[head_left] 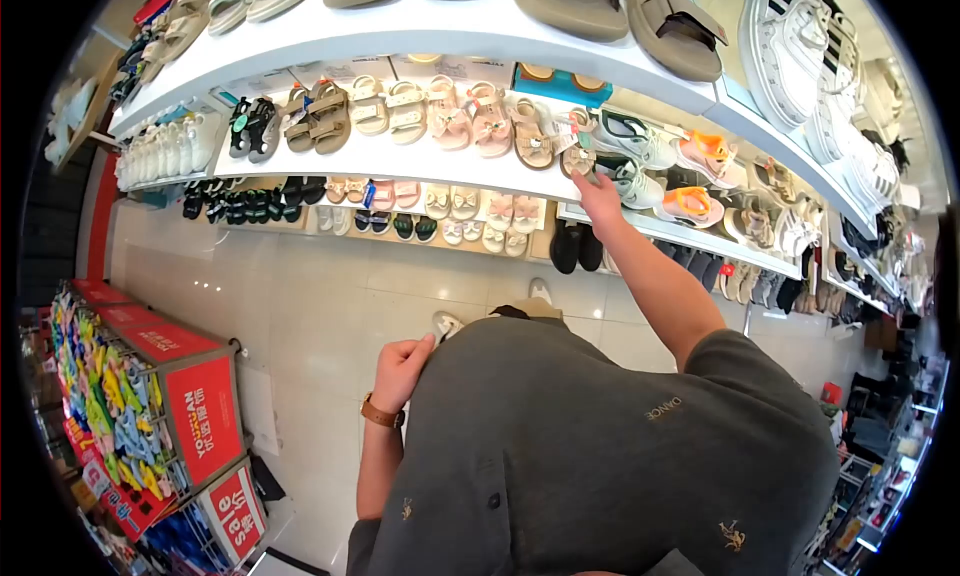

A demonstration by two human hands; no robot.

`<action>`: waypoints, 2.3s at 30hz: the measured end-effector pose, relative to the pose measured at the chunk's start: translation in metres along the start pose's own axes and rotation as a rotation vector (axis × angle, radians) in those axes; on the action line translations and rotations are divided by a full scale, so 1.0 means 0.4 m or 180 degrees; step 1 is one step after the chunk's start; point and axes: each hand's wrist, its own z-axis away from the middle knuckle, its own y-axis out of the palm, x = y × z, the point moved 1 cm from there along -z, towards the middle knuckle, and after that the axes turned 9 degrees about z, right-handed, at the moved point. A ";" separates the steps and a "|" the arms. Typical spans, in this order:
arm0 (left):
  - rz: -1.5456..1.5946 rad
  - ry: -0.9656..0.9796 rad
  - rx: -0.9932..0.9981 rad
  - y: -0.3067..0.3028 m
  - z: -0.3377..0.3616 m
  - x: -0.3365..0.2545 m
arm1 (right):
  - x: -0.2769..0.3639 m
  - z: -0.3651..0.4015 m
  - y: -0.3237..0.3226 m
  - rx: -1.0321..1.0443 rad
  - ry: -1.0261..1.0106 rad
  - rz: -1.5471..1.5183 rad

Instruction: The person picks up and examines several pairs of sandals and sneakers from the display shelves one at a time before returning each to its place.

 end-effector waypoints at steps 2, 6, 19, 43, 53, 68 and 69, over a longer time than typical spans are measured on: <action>0.0362 -0.0149 0.0084 0.034 -0.016 0.011 | 0.055 -0.020 -0.075 -0.0015 0.0136 -0.0219; 0.0397 -0.0031 0.0023 -0.193 0.055 0.041 | -0.001 -0.074 0.079 -0.0328 0.0772 -0.0402; 0.0452 -0.0018 0.0039 -0.292 0.014 0.071 | 0.086 0.093 0.015 -0.0699 -0.0042 -0.2017; -0.1912 0.2391 0.0260 0.126 -0.407 -0.339 | 0.095 0.496 0.144 0.0806 -0.1502 -0.1524; -0.1821 0.2461 0.0260 0.193 -0.419 -0.317 | 0.085 0.448 0.082 0.0867 -0.1199 -0.1538; -0.1522 0.2544 0.0718 0.105 -0.448 -0.361 | 0.115 0.473 0.186 0.0520 -0.1240 -0.1927; -0.1517 0.2694 0.0763 0.085 -0.453 -0.364 | 0.125 0.485 0.201 0.0520 -0.1210 -0.1911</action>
